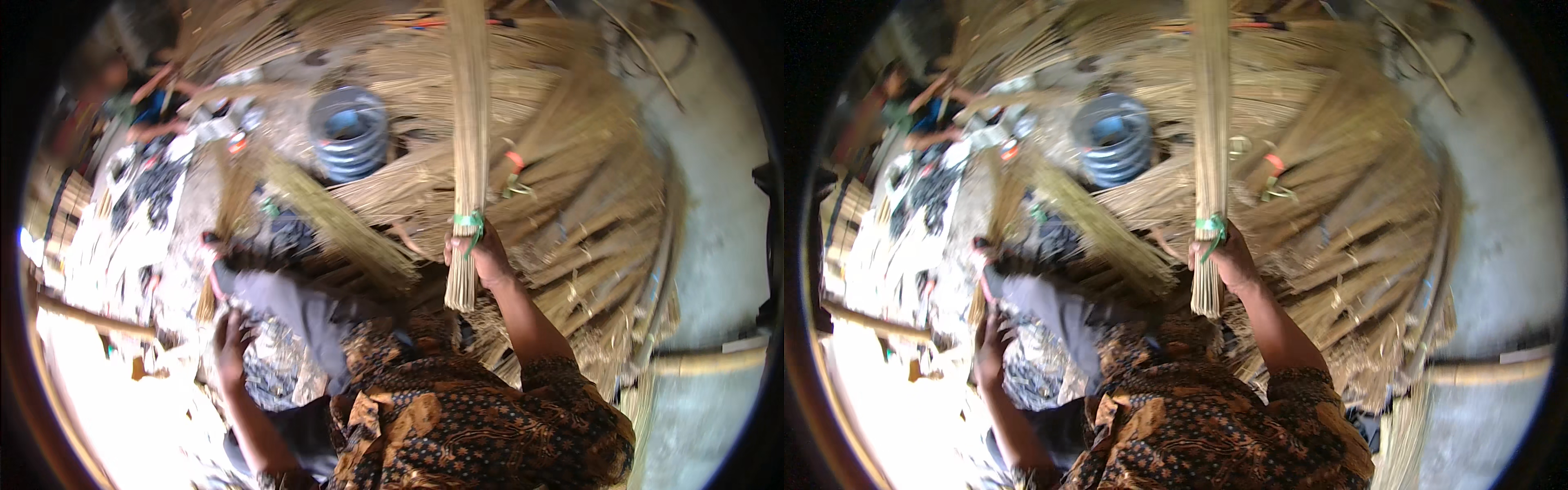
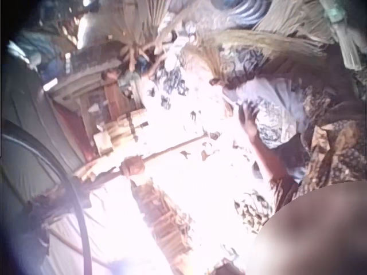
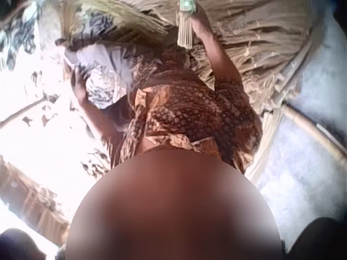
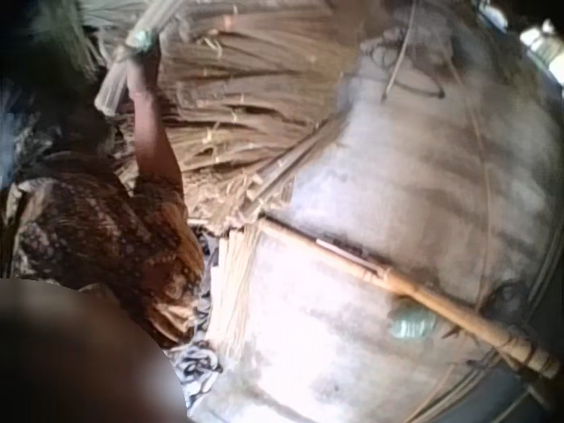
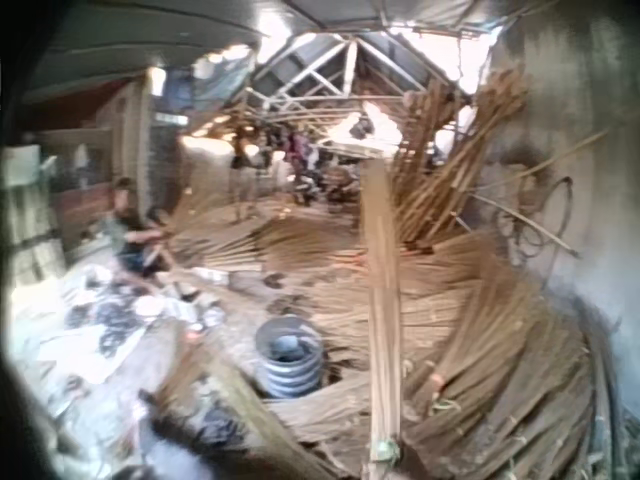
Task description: The person sits on the floor and repeatedly gathers bundles of dried broom sticks. They align the sticks, wrap a rubber band around the bundle, and place the finished broom aside. The process is repeated multiple times.
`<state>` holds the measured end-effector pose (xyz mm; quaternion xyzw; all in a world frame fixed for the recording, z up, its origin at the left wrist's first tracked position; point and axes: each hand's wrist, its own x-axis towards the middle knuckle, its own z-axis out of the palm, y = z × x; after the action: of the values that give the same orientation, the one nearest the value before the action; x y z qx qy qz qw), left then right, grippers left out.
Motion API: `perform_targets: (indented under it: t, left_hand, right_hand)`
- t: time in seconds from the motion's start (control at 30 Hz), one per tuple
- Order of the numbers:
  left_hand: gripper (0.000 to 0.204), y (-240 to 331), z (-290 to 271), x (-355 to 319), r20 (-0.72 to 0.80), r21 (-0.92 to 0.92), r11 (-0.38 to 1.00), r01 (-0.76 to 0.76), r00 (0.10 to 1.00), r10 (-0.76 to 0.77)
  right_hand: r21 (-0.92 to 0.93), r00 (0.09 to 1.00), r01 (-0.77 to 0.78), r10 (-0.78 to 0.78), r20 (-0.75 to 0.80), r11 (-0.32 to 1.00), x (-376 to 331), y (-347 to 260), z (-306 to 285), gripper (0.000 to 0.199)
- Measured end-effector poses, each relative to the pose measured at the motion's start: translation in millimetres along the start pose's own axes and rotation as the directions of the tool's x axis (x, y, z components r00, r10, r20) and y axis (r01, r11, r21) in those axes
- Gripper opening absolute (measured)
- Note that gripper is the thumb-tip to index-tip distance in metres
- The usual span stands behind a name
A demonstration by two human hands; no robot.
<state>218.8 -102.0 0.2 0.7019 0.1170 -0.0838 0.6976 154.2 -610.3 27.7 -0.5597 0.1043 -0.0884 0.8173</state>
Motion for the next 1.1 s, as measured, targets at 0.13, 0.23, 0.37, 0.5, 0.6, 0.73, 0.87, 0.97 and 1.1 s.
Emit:
perform_targets:
  t: [0.13,0.23,0.37,0.5,0.6,0.73,0.87,0.97,1.1]
  left_hand:
    - [0.054,56.5,92.1,4.6,0.285,-0.229,0.970,-0.087,0.946,0.152]
    - [0.052,87.0,119.6,20.3,0.183,-0.464,0.877,-0.125,0.955,0.233]
    - [0.028,99.2,108.7,25.9,-0.149,-0.637,0.742,-0.210,0.977,0.149]
    - [0.021,95.0,88.8,13.5,-0.209,-0.682,0.684,-0.257,0.966,0.154]
    - [0.024,94.6,84.5,4.3,-0.217,-0.641,0.707,-0.298,0.954,0.205]
    - [0.039,96.4,82.4,0.0,-0.156,-0.255,0.927,-0.276,0.958,0.242]
    - [0.087,95.9,63.7,-4.8,-0.148,-0.122,0.864,-0.489,0.869,0.471]
    - [0.096,84.5,54.4,-21.0,0.176,0.198,0.938,-0.285,0.951,0.252]
    - [0.057,54.0,68.2,-21.3,0.075,0.249,0.923,-0.294,0.956,0.284]
  right_hand:
    - [-0.321,0.891,0.082,0.075,0.448,0.944,14.8,23.0,78.7,0.049]
    - [-0.542,0.809,0.314,0.079,0.583,0.780,3.1,45.0,121.8,0.045]
    - [-0.603,0.724,0.577,-0.003,0.690,0.551,-1.3,63.9,158.7,0.058]
    - [-0.546,0.636,0.526,0.125,0.761,0.653,-0.6,76.3,197.4,0.062]
    - [-0.518,0.607,0.499,0.147,0.781,0.695,-4.4,78.3,228.2,0.059]
    - [-0.463,0.611,0.502,0.080,0.788,0.731,18.6,75.3,276.3,0.047]
    - [-0.236,0.692,0.159,0.063,0.719,0.959,51.2,62.8,313.0,0.030]
    - [0.001,0.755,0.177,-0.136,0.641,0.984,62.3,59.2,336.3,0.018]
    - [0.125,0.812,-0.098,0.007,0.584,0.987,51.9,62.6,350.9,0.022]
